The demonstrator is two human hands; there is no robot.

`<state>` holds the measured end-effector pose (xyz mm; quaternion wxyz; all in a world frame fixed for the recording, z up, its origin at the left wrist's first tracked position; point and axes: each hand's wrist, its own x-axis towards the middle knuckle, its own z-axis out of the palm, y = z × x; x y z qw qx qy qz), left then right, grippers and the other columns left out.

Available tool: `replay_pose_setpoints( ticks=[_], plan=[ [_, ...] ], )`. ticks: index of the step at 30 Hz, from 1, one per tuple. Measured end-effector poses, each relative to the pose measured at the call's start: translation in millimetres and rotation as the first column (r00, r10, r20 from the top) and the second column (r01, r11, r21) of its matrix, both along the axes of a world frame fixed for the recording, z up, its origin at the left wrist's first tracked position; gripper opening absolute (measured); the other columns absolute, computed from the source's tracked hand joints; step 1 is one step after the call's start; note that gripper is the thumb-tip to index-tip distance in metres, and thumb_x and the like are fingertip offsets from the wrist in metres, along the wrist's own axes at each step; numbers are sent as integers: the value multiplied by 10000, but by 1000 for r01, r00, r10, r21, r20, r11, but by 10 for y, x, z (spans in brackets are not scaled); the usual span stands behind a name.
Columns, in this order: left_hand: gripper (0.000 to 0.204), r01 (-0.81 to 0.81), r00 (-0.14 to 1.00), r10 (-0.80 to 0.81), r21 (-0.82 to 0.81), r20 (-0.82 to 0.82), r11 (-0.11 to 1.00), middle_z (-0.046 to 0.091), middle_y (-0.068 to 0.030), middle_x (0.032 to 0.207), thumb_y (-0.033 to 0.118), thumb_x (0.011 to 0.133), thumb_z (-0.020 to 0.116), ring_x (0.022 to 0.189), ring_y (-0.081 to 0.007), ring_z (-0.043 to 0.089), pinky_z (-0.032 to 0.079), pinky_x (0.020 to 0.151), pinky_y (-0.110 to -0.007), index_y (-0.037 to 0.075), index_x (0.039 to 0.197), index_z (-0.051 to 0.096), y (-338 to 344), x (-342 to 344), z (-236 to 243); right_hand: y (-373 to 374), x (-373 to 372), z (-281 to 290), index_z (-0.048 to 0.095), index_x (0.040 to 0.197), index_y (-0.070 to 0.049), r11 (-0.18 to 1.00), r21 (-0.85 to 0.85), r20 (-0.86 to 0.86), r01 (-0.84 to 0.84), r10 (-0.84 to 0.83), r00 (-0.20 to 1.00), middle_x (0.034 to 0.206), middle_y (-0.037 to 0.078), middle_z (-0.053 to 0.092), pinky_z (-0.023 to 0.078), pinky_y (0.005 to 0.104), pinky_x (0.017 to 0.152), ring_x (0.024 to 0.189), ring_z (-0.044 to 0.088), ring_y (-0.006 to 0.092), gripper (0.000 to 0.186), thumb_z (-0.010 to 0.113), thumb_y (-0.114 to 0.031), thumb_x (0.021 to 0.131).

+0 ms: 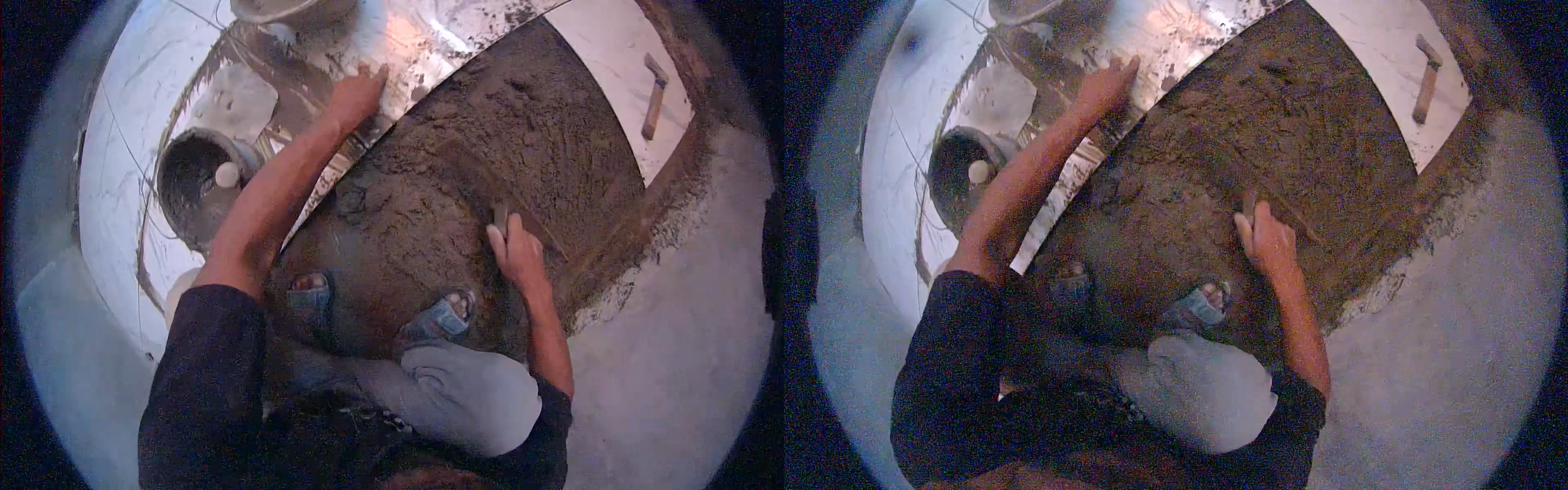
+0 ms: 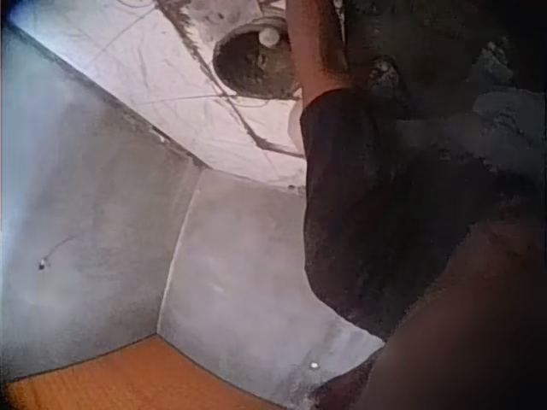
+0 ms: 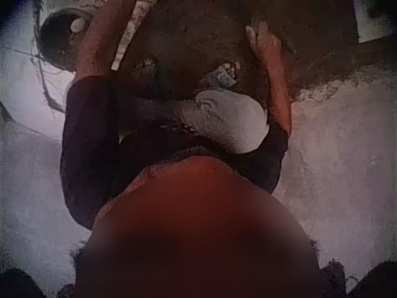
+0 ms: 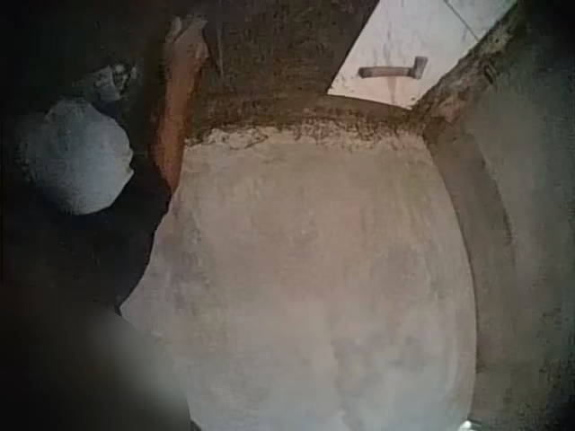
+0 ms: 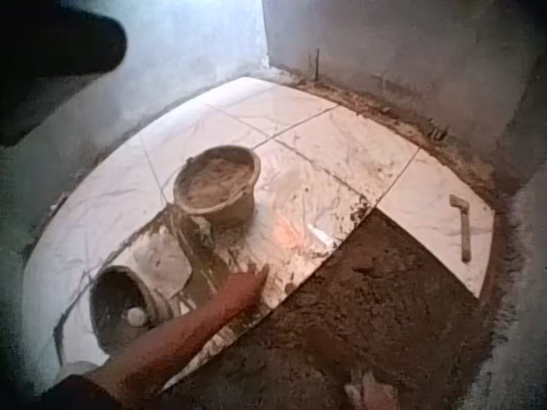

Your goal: The person levels a layer of cement between floor tiles using a wooden float by hand.

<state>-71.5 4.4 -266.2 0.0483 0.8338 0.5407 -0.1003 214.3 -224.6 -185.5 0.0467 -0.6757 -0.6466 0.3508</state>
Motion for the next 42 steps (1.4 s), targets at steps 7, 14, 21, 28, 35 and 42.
replay_pose_setpoints(
  ticks=[7,14,21,28,35,42],
  plan=[
    [497,-13,1000,13,-31,-21,999,434,-267,1154,82,796,394,823,-360,582,482,674,-439,141,1274,274,34,26,-60,-173,-116,-160,506,841,27,943,-220,-285,-248,181,941,728,204,546,418,401,633,710,552,324,428,528,-397,783],
    [451,35,999,-35,-4,-31,999,421,-306,1144,105,822,352,808,-373,584,486,651,-438,132,1268,289,50,32,-70,289,-297,-222,555,778,14,781,-473,-451,-408,183,874,796,232,559,422,427,670,750,550,354,543,472,-523,774],
    [524,33,999,-33,15,10,999,419,-300,1139,93,768,469,771,-354,594,494,597,-426,151,1263,306,28,5,-63,410,380,-419,579,800,21,910,-356,-266,-214,121,956,775,223,567,426,413,651,727,557,318,534,485,-504,774],
    [495,-13,1000,11,-98,-19,995,464,-276,1092,114,782,456,774,-349,594,487,619,-428,152,1255,315,64,-49,-142,357,300,-243,565,824,33,875,-385,-274,-293,195,942,818,227,569,433,398,663,755,564,311,495,480,-453,795],
    [496,44,999,-44,-12,-1,999,446,-301,1110,110,782,458,783,-346,594,487,618,-424,117,1254,306,16,25,-10,380,-188,-453,522,734,36,914,-331,-332,-236,121,936,654,174,501,392,373,603,623,485,231,511,483,-470,798],
    [522,33,999,-33,-42,-1,999,460,-289,1103,78,771,424,787,-349,592,488,626,-433,145,1270,285,46,35,5,554,483,-391,592,893,15,946,-307,-244,-105,28,969,828,201,593,438,375,692,763,576,302,499,480,-461,793]
  ],
)
